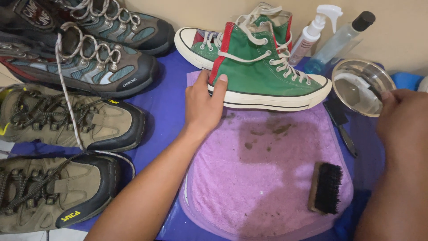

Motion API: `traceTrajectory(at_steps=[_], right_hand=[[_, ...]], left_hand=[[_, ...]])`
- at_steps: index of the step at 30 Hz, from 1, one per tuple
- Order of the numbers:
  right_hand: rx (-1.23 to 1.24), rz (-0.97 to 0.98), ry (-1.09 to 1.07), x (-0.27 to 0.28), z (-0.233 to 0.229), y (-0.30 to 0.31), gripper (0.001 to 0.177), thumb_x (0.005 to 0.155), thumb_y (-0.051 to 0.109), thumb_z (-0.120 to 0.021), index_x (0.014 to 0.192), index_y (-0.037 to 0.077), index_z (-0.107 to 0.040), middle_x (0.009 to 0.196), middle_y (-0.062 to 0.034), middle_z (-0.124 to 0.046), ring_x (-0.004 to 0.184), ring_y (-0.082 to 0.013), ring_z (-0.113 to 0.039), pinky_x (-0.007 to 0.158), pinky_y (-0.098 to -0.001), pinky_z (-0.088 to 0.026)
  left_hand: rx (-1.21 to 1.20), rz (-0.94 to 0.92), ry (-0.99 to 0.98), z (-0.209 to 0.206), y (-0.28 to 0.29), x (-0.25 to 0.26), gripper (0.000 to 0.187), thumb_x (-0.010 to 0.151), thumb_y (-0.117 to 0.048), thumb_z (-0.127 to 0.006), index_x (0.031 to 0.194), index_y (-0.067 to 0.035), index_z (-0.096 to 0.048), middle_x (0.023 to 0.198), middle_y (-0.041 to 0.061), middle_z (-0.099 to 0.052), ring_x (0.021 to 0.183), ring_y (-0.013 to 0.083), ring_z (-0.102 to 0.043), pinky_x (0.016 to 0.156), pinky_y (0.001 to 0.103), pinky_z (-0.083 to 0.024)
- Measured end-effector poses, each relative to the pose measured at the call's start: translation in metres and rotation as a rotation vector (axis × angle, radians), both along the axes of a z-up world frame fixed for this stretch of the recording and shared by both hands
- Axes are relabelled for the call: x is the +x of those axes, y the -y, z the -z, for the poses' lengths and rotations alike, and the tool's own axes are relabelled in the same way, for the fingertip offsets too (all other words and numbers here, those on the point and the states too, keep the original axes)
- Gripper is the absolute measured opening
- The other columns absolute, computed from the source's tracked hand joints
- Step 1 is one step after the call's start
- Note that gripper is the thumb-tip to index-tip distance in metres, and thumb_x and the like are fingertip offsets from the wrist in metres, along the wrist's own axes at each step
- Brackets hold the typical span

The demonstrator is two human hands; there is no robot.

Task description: Cleaning a green high-top sneaker using a brush, cloth, and a small scraping tool to remove dirt from the upper, midsole, and outsole.

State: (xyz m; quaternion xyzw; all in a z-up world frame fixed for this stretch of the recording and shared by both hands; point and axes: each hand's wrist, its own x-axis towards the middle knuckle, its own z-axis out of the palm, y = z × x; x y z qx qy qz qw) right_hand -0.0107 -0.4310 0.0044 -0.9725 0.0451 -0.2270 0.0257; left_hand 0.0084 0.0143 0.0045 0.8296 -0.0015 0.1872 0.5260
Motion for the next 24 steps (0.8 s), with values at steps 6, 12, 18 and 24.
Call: traceTrajectory(at_steps=[6, 12, 18, 24], right_hand=[[0.114, -0.016, 0.094, 0.008, 0.050, 0.053, 0.028, 0.135, 0.007, -0.060, 0.119, -0.011, -0.072, 0.102, -0.0282, -0.070, 0.089, -0.0428, -0.068, 0.072, -0.0528, -0.048], [0.422, -0.104, 0.130, 0.012, 0.093, 0.095, 0.028, 0.142, 0.012, -0.047, 0.129, -0.010, -0.057, 0.101, -0.0238, -0.063, 0.091, -0.0338, -0.062, 0.077, -0.0483, -0.046], [0.200, -0.172, 0.109, -0.001, 0.091, 0.102, 0.033, 0.142, 0.010, -0.040, 0.134, -0.013, -0.062, 0.120, -0.0298, -0.065, 0.112, -0.0447, -0.062, 0.098, -0.0521, -0.045], [0.263, -0.253, 0.070, -0.016, 0.053, 0.045, 0.033, 0.139, 0.010, -0.038, 0.140, -0.015, -0.059, 0.125, -0.0301, -0.062, 0.119, -0.0436, -0.058, 0.106, -0.0520, -0.041]], left_hand=[[0.007, 0.028, -0.005, -0.010, -0.002, -0.005, 0.036, 0.093, -0.046, -0.054, 0.089, -0.013, -0.066, 0.075, 0.006, -0.069, 0.074, 0.0346, -0.067, 0.071, 0.043, -0.045], [0.016, 0.091, 0.043, -0.010, -0.002, -0.006, 0.037, 0.095, -0.044, -0.052, 0.092, -0.013, -0.071, 0.067, 0.003, -0.065, 0.067, 0.0310, -0.065, 0.068, 0.041, -0.044], [0.048, 0.079, 0.071, -0.010, -0.002, -0.009, 0.039, 0.095, -0.048, -0.053, 0.082, -0.013, -0.066, 0.062, 0.004, -0.060, 0.060, 0.0310, -0.061, 0.065, 0.042, -0.044], [0.042, 0.073, 0.077, -0.011, -0.003, -0.010, 0.041, 0.095, -0.050, -0.051, 0.088, -0.014, -0.068, 0.061, 0.005, -0.061, 0.057, 0.0296, -0.061, 0.063, 0.042, -0.043]])
